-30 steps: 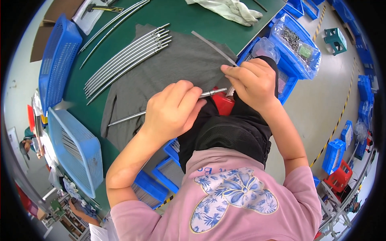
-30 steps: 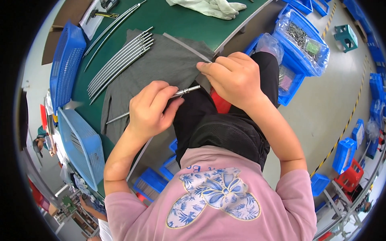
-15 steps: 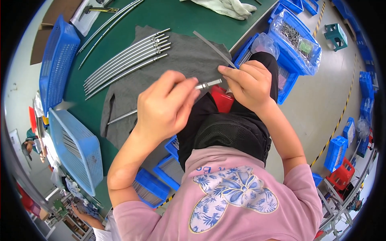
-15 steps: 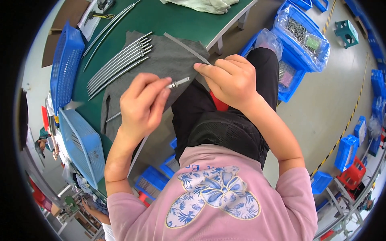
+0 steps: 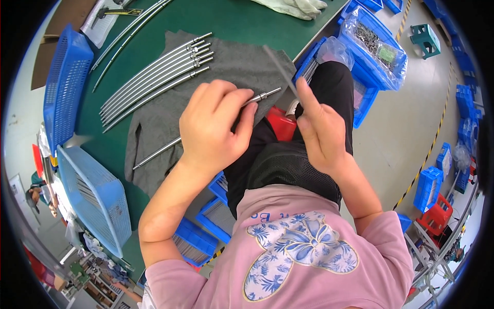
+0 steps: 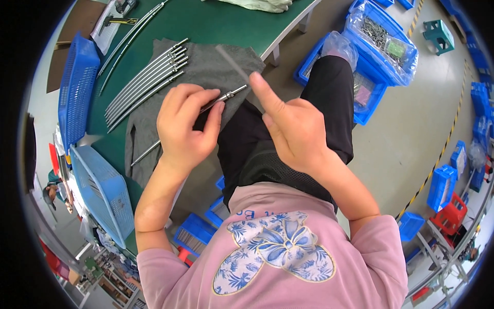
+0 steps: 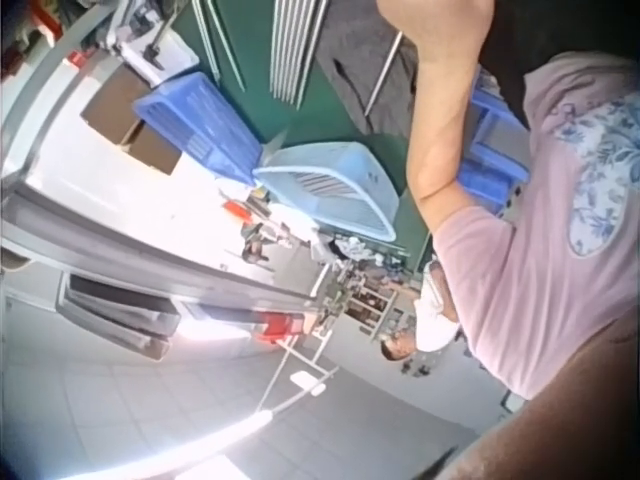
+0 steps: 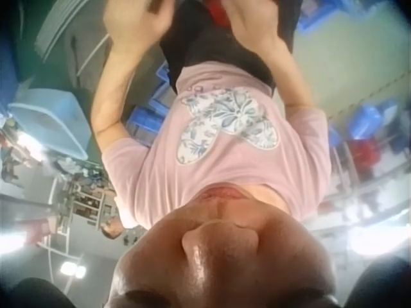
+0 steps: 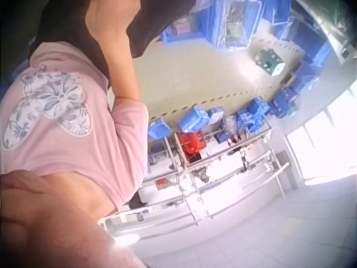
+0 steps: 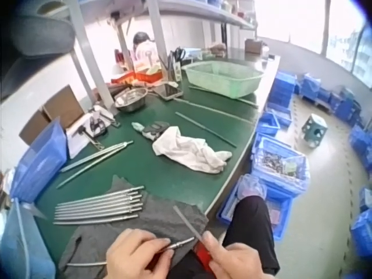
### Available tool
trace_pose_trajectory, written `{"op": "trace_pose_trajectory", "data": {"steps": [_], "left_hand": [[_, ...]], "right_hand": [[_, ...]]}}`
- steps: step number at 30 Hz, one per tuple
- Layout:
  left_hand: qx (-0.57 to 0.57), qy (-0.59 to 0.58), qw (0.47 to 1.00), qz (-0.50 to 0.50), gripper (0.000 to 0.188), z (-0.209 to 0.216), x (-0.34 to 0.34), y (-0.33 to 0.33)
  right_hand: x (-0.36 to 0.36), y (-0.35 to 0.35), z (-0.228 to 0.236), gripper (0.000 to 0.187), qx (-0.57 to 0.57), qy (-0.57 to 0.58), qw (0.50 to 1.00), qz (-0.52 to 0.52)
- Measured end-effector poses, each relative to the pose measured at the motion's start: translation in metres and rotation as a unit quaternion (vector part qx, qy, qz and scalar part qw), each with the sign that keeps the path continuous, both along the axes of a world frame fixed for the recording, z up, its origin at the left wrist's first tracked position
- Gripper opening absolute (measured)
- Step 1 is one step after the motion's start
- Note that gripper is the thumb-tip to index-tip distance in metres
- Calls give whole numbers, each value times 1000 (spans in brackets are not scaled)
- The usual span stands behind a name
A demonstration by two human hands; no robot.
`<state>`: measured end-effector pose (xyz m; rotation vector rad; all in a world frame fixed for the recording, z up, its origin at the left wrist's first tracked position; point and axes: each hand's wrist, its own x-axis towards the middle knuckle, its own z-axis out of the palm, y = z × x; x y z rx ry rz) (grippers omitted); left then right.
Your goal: Filing the ends of metal rods at a manufacturing workbench.
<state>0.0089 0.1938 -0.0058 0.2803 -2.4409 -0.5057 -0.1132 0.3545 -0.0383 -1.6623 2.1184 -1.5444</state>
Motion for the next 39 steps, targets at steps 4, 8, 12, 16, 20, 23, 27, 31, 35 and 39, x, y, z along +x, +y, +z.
{"op": "trace_pose_trajectory", "data": {"steps": [4,8,12,16,20,23,27,31,35,39], "left_hand": [[48,-11,999,-14,16,3,-2,-5],[59,-24,998,-24,14,7,-8,-6],[22,-39,999,-16,15,2,-8,-1],[-57,-21,998,-10,17,-1,-8,1],[-86,-15,996,-11,18,-3,-8,0],[-84,-14,996,-7,18,-2,-9,2],[-68,-1,998,-17,19,-4,-11,1],[-10,6,999,-38,20,-3,-13,-2],[39,18,998,-45,19,-3,-13,-1],[69,12,996,-46,18,-1,-13,-1]], "right_hand": [[11,4,-7,57,7,-1,1000,-8],[12,1,-12,55,-9,62,997,-40],[12,0,-15,57,-29,97,993,-60],[15,3,-15,58,-8,111,992,-57],[17,0,-18,61,3,142,987,-74],[20,1,-19,61,20,163,983,-85],[25,11,-17,62,62,184,977,-89],[17,-12,0,63,62,173,980,-76],[29,15,-8,64,77,149,983,-75],[16,3,17,64,98,168,980,-45]]}}
